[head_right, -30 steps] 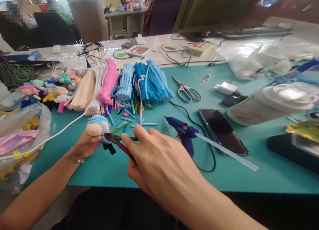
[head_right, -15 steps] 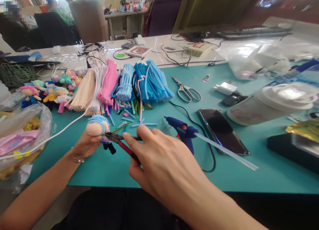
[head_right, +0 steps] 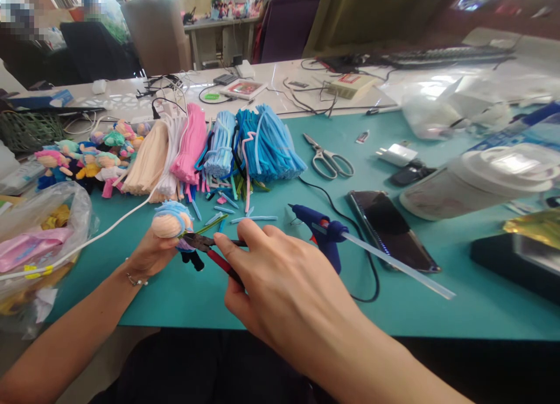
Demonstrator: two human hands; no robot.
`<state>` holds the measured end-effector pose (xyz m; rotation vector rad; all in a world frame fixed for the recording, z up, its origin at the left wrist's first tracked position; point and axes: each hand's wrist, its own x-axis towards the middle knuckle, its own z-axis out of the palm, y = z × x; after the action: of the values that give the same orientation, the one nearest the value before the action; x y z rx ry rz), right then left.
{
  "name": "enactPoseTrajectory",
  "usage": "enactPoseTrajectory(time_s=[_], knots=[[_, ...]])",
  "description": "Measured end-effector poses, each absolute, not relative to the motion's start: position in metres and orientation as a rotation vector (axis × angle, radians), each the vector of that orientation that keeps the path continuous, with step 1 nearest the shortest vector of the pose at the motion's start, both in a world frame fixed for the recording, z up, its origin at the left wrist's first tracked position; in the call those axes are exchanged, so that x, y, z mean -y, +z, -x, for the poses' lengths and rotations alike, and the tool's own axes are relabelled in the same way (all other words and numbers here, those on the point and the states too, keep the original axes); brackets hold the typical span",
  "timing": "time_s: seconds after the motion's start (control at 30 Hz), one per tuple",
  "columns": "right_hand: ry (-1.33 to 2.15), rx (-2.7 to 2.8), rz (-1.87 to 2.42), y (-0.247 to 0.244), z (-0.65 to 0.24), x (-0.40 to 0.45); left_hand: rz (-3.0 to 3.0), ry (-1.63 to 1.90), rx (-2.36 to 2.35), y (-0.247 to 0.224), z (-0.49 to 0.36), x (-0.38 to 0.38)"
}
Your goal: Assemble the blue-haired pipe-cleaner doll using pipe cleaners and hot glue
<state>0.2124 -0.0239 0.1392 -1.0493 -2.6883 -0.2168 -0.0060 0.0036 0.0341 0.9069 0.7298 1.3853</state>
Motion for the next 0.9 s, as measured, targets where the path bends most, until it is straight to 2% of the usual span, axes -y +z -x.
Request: enactPoseTrajectory(time_s=[0.9], knots=[[-0.170,2.750,1.066,0.1438,-0.2112,0.0248,-0.899,1.344,-0.777,0.0312,0.0075,-0.0016]])
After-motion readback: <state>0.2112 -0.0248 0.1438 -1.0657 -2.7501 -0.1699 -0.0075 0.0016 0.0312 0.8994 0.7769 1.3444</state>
